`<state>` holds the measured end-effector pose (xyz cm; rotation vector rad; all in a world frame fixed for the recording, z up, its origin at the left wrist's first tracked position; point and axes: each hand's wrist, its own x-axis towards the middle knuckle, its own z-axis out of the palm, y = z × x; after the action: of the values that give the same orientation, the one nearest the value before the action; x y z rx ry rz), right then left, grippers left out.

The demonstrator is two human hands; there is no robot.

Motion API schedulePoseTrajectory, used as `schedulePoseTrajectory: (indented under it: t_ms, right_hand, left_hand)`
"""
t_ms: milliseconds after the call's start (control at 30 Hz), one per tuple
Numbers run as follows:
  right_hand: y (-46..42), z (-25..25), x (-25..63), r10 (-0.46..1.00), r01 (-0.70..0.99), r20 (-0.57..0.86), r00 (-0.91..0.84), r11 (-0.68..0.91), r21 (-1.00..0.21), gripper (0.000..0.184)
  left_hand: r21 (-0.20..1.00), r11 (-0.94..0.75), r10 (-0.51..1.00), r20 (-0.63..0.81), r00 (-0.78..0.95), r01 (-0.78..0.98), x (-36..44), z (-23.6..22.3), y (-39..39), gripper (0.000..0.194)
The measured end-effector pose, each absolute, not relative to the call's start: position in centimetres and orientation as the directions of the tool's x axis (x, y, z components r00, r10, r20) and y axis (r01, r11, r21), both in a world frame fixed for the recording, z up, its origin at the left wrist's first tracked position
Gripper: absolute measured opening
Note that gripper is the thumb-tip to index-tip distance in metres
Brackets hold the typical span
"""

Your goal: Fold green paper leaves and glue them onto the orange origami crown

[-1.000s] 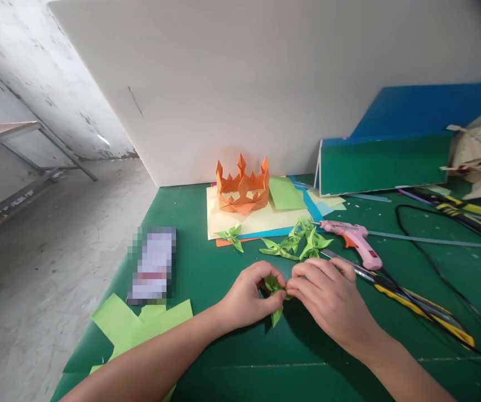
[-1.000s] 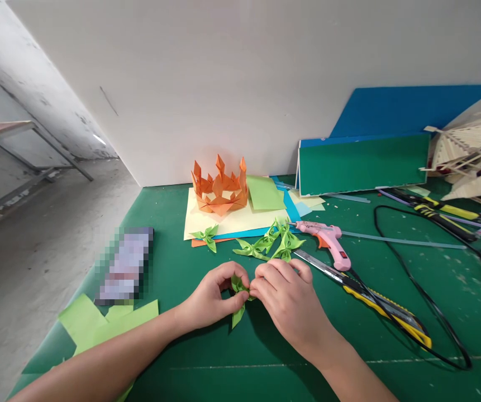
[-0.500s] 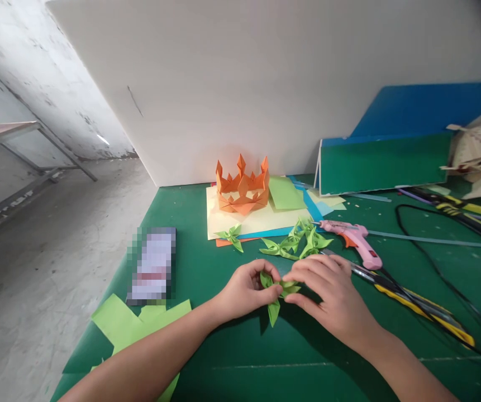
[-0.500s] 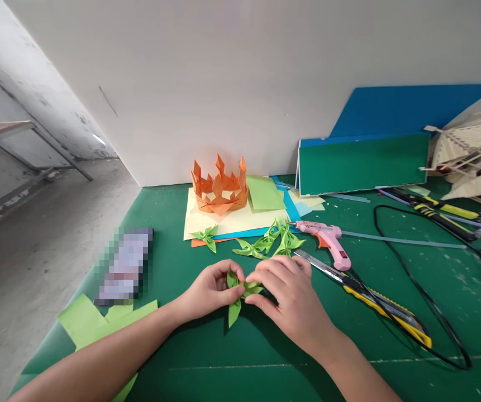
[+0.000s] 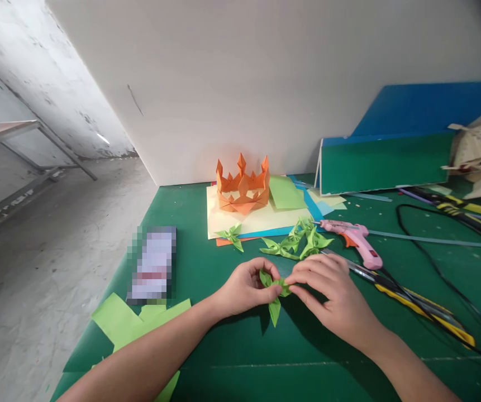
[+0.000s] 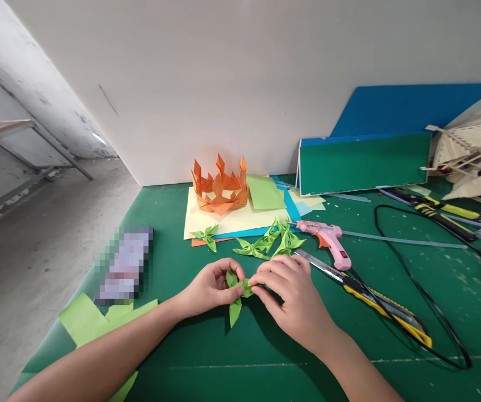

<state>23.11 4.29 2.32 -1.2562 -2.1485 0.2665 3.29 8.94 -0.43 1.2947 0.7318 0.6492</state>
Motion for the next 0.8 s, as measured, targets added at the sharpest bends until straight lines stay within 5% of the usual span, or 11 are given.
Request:
schedulePoseTrajectory:
  t_ms: [533,667,800]
  right_hand:
    - [3.9,1.3,22.4,0.956,0.639,0.287,-0.056,0.255,-0.725,0.007]
    - [3.8,1.3,22.1,0.926,0.662,0.371,-0.071,0.322,-0.677,0.005]
    - [3.9,1.3,21.9,0.834,0.732,0.52,-0.186,0.471,-0.493,0.01]
  left_hand:
    - [0.987,0.149,0.816,-0.088,0.571,-0.06,3.5,-0.4,8.9,0.028]
    - [0.987,0.145,0.834,-0.082,0.545,-0.073,3.7,-0.5,8.8,0.027]
    - [0.997,0.072,0.865,-0.068,0.496,0.011,3.7,-0.8,8.6,0.024]
